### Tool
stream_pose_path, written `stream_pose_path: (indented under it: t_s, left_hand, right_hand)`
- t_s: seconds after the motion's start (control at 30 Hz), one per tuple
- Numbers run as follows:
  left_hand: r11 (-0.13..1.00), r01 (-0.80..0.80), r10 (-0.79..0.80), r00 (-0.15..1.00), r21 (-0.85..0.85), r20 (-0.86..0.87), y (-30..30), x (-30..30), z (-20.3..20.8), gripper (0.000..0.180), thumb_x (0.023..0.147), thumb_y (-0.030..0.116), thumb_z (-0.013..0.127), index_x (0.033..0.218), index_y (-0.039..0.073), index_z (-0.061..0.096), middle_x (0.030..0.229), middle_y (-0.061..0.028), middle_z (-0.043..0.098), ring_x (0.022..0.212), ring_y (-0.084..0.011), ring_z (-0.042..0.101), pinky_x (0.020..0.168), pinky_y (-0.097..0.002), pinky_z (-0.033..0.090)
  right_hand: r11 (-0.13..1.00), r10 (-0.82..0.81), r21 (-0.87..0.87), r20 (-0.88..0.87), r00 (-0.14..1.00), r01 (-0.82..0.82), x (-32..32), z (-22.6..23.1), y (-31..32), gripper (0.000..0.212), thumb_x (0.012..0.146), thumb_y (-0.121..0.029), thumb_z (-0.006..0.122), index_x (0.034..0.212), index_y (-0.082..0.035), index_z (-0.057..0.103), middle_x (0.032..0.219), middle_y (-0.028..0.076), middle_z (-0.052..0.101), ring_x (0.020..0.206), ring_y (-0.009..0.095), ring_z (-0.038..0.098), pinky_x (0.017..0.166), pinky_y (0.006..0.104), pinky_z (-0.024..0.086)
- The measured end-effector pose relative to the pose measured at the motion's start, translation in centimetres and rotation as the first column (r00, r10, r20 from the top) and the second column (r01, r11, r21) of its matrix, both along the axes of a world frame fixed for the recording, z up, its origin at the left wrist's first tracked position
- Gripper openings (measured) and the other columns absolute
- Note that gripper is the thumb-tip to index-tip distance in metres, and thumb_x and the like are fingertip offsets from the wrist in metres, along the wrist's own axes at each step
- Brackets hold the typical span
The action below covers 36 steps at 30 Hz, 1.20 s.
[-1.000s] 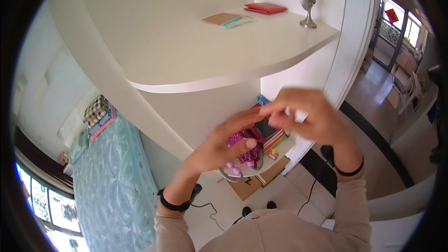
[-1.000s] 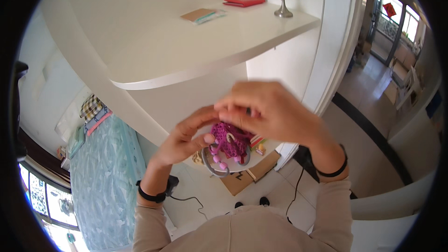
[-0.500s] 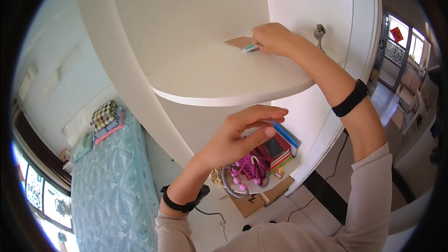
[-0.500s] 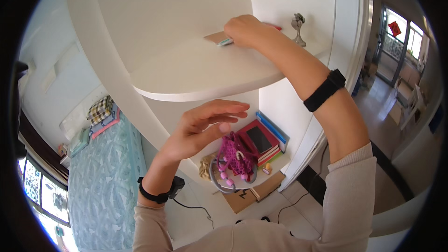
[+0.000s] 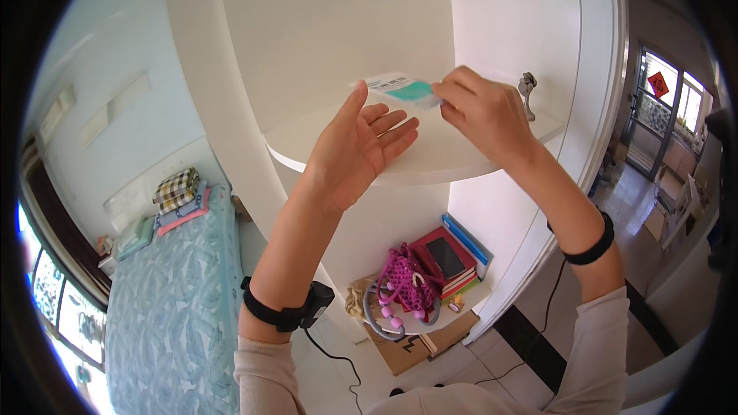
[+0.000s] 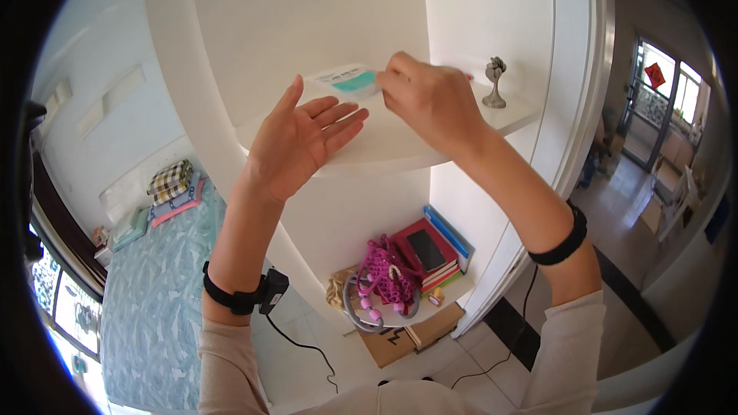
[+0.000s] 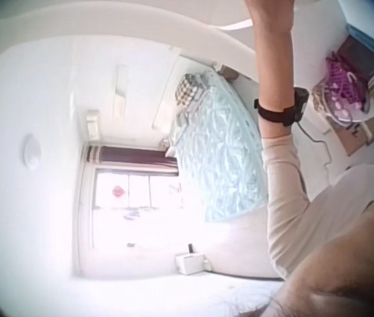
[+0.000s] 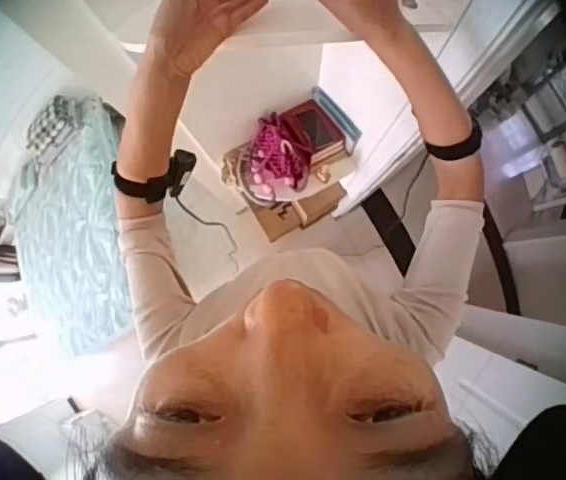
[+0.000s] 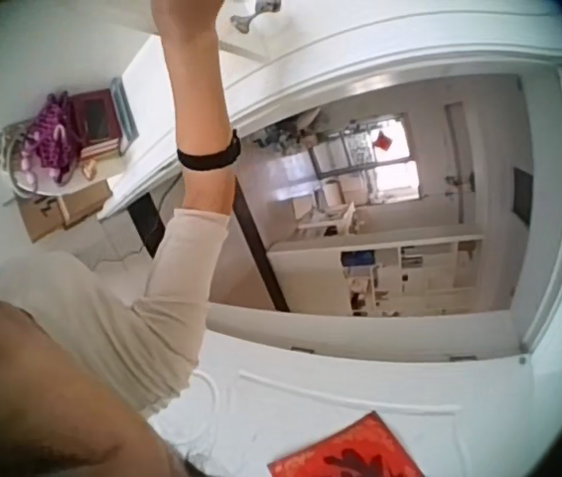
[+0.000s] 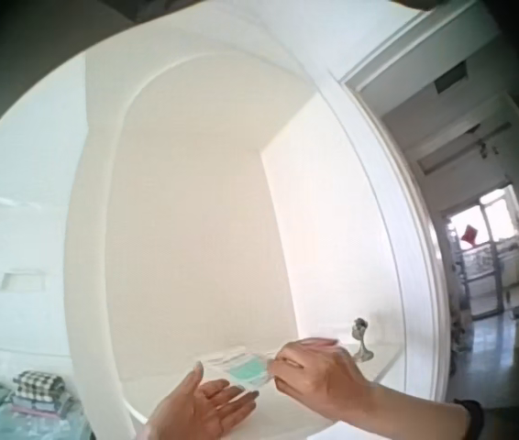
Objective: The person clears a white shelf by moving a pink toy steering wheel, a red envelope, a pink woven bag, a small bottle, and a book to a lower shelf. They then wipe the cleared shelf with a cloth and return the items to the top shelf in a different arrangement.
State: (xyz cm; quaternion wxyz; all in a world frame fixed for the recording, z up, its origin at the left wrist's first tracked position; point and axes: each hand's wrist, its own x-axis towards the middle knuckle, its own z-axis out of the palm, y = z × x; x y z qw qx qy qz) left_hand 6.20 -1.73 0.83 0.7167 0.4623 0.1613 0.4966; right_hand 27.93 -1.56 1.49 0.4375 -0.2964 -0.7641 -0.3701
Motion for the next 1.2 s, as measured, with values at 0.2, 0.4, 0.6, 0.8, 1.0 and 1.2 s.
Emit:
stream_pose_path:
  t_s: [0.2, 0.4, 0.6, 0.8, 1.0, 1.2]
  left_hand:
    - [0.975, -0.216, 0.217, 0.976, 0.047, -0.014, 0.9, 1.0, 0.4, 0.041, 0.106, 0.025, 0.038, 0.133, -0.005, 0.04, 0.131, -0.0219, 0.053, 0.12, -0.0352, 0.056, 0.103, -0.0465, 0.048]
    - [0.948, -0.316, 0.314, 0.946, 0.019, 0.074, 1.7, -2.5, 0.1, 0.036, 0.104, 0.016, 0.035, 0.133, -0.006, 0.038, 0.13, -0.0219, 0.053, 0.121, -0.0348, 0.056, 0.1, -0.0495, 0.051]
    - [0.931, -0.363, 0.365, 0.93, -0.036, 0.047, 1.5, -3.6, 0.8, 0.036, 0.104, 0.016, 0.041, 0.132, -0.007, 0.04, 0.128, -0.018, 0.053, 0.117, -0.0304, 0.059, 0.094, -0.0425, 0.054]
    - [0.912, -0.41, 0.409, 0.911, -0.01, 0.055, 1.0, -3.7, 0.5, 0.037, 0.103, 0.018, 0.044, 0.132, -0.005, 0.04, 0.128, -0.0162, 0.054, 0.114, -0.0279, 0.06, 0.091, -0.0408, 0.055]
    - [0.889, -0.457, 0.457, 0.889, 0.005, 0.042, 0.1, -2.9, 0.7, 0.037, 0.104, 0.019, 0.043, 0.131, -0.006, 0.041, 0.127, -0.0167, 0.054, 0.114, -0.027, 0.06, 0.093, -0.0411, 0.054]
    - [0.897, -0.441, 0.441, 0.897, -0.034, -0.019, 1.1, -1.0, 0.7, 0.04, 0.104, 0.021, 0.044, 0.133, -0.007, 0.039, 0.125, -0.016, 0.055, 0.115, -0.027, 0.059, 0.095, -0.0422, 0.054]
  right_hand:
    - [0.991, 0.13, 0.007, 0.103, 0.986, -0.132, -1.6, -0.8, -2.9, 0.033, 0.069, -0.008, 0.08, 0.1, -0.008, 0.07, 0.088, 0.002, 0.065, 0.07, 0.019, 0.065, 0.059, 0.0309, 0.052]
    - [0.86, -0.084, -0.509, -0.083, 0.993, 0.03, 0.6, 2.6, 0.6, 0.033, 0.091, -0.03, 0.068, 0.115, -0.007, 0.069, 0.097, 0.01, 0.068, 0.09, 0.027, 0.066, 0.077, 0.0362, 0.053]
    - [0.546, -0.162, -0.759, 0.32, 0.933, 0.355, -0.8, 2.7, 9.8, 0.053, 0.096, -0.045, 0.055, 0.126, -0.001, 0.061, 0.119, 0.02, 0.065, 0.113, 0.034, 0.061, 0.098, 0.0445, 0.046]
    - [0.489, -0.271, -0.673, 0.487, 0.83, 0.555, -2.5, 2.6, 12.1, 0.05, 0.093, -0.043, 0.055, 0.105, 0.003, 0.07, 0.111, 0.022, 0.068, 0.107, 0.037, 0.063, 0.095, 0.0443, 0.048]
    - [0.647, -0.274, -0.595, 0.401, 0.874, 0.476, -1.2, 2.0, 13.2, 0.03, 0.086, -0.028, 0.065, 0.087, 0.0, 0.073, 0.09, 0.02, 0.072, 0.088, 0.035, 0.069, 0.08, 0.044, 0.054]
    - [0.605, -0.174, -0.701, 0.346, 0.922, 0.377, 0.4, 3.1, 13.0, 0.025, 0.082, -0.027, 0.071, 0.078, -0.002, 0.071, 0.083, 0.016, 0.071, 0.078, 0.032, 0.068, 0.071, 0.0408, 0.053]
